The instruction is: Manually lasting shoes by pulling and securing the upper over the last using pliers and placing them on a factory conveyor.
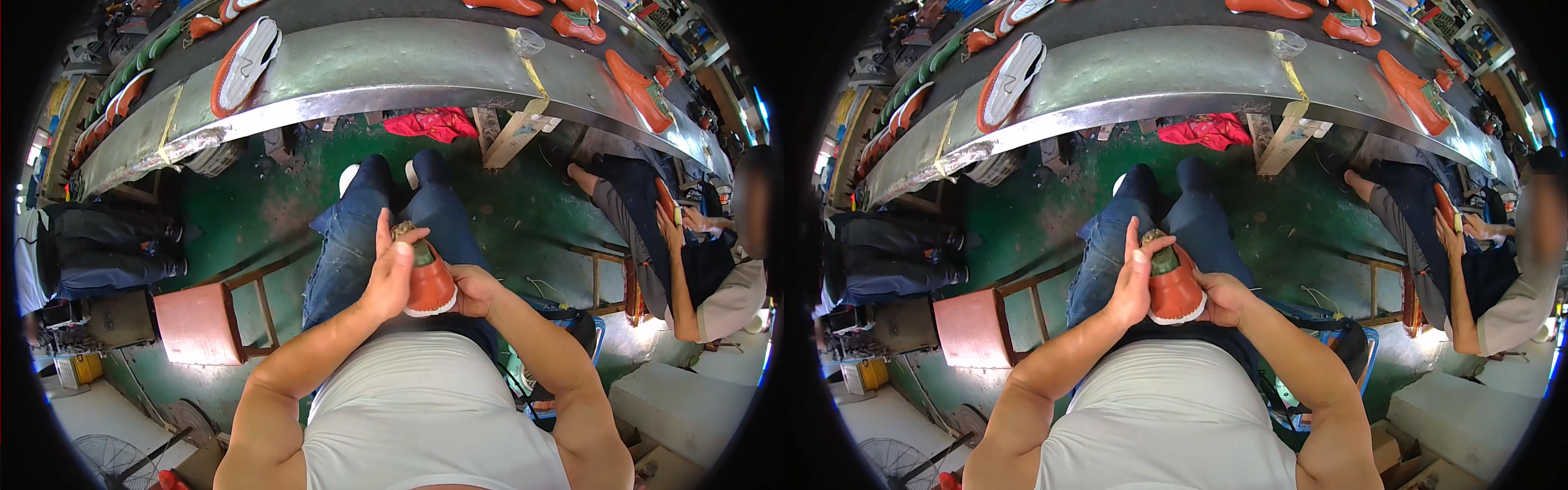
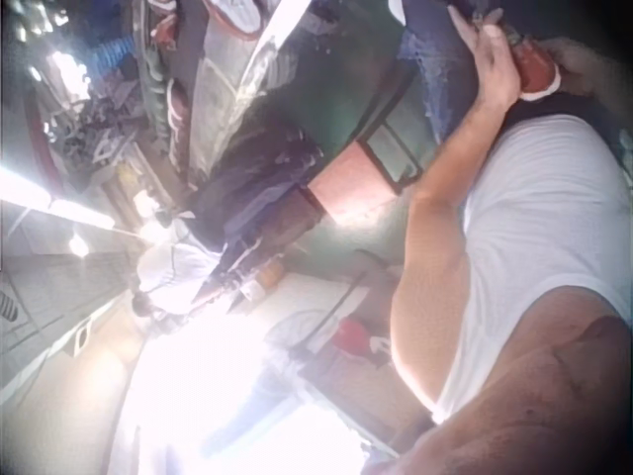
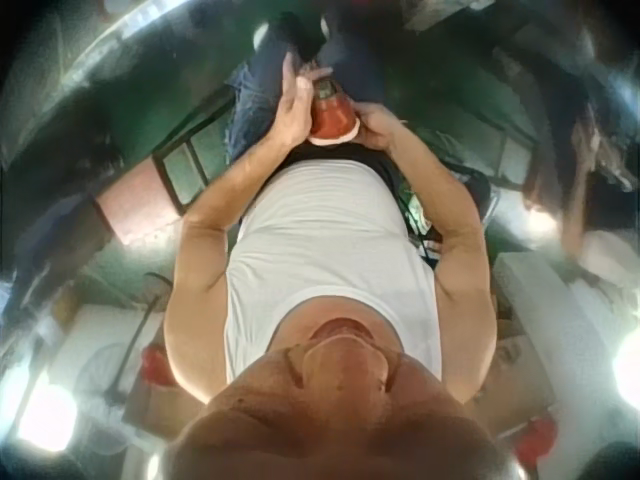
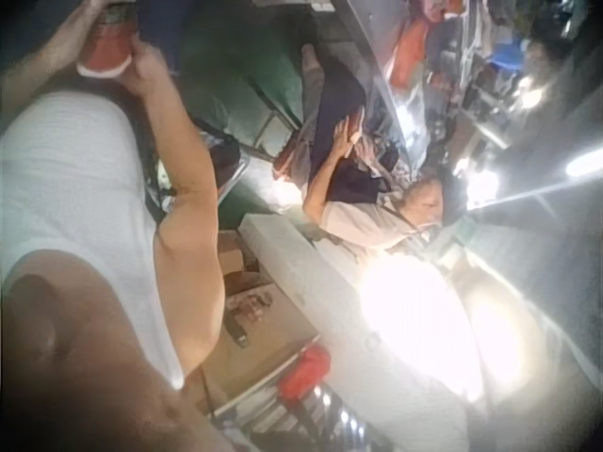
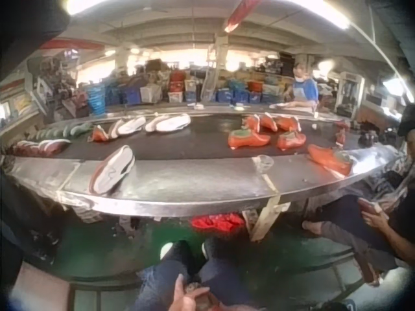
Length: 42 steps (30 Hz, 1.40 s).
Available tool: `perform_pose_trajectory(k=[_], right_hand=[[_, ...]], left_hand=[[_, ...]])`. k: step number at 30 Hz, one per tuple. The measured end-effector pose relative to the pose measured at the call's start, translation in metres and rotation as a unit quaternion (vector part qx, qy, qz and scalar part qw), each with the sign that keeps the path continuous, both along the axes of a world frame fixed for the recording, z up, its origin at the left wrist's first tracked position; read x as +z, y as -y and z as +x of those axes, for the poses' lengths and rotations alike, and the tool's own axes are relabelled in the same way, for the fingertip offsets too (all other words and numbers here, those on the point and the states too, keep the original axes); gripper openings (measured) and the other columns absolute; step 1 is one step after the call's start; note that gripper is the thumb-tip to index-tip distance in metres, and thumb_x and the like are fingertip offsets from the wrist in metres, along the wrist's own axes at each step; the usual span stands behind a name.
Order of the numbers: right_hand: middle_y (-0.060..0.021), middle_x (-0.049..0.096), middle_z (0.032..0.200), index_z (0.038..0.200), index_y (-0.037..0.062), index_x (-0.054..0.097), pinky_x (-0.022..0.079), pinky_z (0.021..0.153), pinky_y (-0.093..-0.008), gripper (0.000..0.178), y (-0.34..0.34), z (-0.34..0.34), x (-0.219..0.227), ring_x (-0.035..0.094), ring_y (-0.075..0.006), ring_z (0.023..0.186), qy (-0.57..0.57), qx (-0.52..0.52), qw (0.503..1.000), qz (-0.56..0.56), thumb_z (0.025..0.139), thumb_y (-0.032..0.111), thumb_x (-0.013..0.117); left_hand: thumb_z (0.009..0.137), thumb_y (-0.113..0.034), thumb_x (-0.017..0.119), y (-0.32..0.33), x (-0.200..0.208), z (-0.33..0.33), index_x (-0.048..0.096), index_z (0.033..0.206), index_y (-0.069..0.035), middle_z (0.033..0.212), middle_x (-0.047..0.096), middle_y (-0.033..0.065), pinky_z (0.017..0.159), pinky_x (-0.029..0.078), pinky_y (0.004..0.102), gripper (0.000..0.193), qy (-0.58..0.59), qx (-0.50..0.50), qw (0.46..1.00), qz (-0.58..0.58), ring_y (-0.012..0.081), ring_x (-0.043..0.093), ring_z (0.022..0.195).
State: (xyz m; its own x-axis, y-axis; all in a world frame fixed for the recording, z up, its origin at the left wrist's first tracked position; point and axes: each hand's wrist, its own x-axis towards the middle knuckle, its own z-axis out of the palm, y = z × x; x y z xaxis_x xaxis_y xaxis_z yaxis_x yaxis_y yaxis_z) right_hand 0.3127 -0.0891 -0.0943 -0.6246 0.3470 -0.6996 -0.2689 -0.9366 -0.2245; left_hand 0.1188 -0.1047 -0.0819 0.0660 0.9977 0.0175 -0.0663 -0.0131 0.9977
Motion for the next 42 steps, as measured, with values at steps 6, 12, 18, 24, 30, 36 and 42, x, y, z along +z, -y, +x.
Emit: perform_pose_trajectory(k=[6, 12, 18, 24, 30, 36, 42], right_hand=[[-0.0098, 0.062, 0.125, 0.131, 0.0052, 0.053, 0.056, 0.092, -0.0432, 0.04, 0.023, -0.024, 0.007, 0.067, -0.0231, 0.106, 0.121, -0.055, 0.989, 0.059, 0.109, 0.035, 0.039], [-0.0055, 0.063, 0.104, 0.118, 0.0121, 0.057, 0.051, 0.058, -0.0347, 0.034, 0.033, -0.024, 0.012, 0.063, -0.0165, 0.08, 0.179, -0.058, 0.982, 0.015, 0.108, 0.039, 0.039], [-0.0011, 0.059, 0.081, 0.11, 0.0122, 0.058, 0.034, 0.04, -0.0269, 0.039, 0.041, -0.027, 0.016, 0.052, -0.0139, 0.055, 0.202, -0.073, 0.976, 0.03, 0.108, 0.043, 0.034], [-0.0136, 0.064, 0.079, 0.1, 0.0009, 0.06, 0.049, 0.051, -0.0345, 0.044, 0.008, 0.002, 0.034, 0.06, -0.0224, 0.057, 0.353, 0.214, 0.858, 0.305, 0.105, 0.041, 0.043], [-0.0248, 0.044, 0.145, 0.145, 0.0024, 0.039, 0.048, 0.101, -0.0425, 0.082, -0.007, 0.018, 0.07, 0.05, -0.0388, 0.13, 0.314, 0.162, 0.602, 0.716, 0.081, 0.036, 0.079], [-0.0232, 0.042, 0.149, 0.142, 0.0, 0.04, 0.043, 0.109, -0.0451, 0.097, -0.024, 0.001, 0.075, 0.042, -0.0404, 0.138, 0.317, 0.211, 0.519, 0.766, 0.066, 0.034, 0.09], [-0.0226, 0.05, 0.136, 0.134, 0.0019, 0.038, 0.053, 0.092, -0.0455, 0.088, -0.019, -0.02, 0.08, 0.061, -0.0428, 0.111, 0.385, 0.19, 0.538, 0.725, 0.064, 0.022, 0.087]], left_hand=[[0.107, -0.039, 0.034, 0.001, 0.006, 0.005, 0.071, 0.111, -0.005, 0.146, 0.043, 0.0248, 0.116, 0.025, 0.0497, 0.05, -0.169, 0.018, 0.979, 0.11, 0.0419, 0.033, 0.14], [0.105, -0.032, 0.038, -0.005, 0.002, 0.006, 0.073, 0.097, -0.003, 0.129, 0.056, 0.0191, 0.111, 0.031, 0.0467, 0.046, -0.087, 0.023, 0.989, 0.117, 0.0351, 0.047, 0.123], [0.105, -0.03, 0.039, -0.003, -0.003, 0.002, 0.073, 0.096, -0.004, 0.126, 0.057, 0.0163, 0.11, 0.031, 0.0452, 0.044, -0.072, 0.002, 0.988, 0.135, 0.0327, 0.048, 0.122], [0.106, -0.03, 0.038, -0.02, -0.01, 0.003, 0.073, 0.095, -0.003, 0.123, 0.058, 0.016, 0.109, 0.033, 0.0438, 0.046, -0.08, 0.027, 0.989, 0.118, 0.0315, 0.049, 0.121], [0.107, -0.03, 0.036, -0.035, -0.015, 0.007, 0.073, 0.097, -0.003, 0.122, 0.06, 0.0167, 0.109, 0.034, 0.0428, 0.047, -0.062, 0.018, 0.994, 0.092, 0.0313, 0.05, 0.121], [0.108, -0.03, 0.032, -0.045, -0.015, 0.011, 0.072, 0.1, -0.001, 0.122, 0.061, 0.0177, 0.11, 0.034, 0.0423, 0.05, -0.058, 0.019, 0.995, 0.074, 0.0324, 0.051, 0.121], [0.108, -0.037, 0.031, -0.049, -0.034, 0.007, 0.066, 0.115, -0.001, 0.136, 0.051, 0.0205, 0.113, 0.03, 0.042, 0.051, 0.016, 0.021, 0.999, 0.028, 0.0331, 0.043, 0.131]])
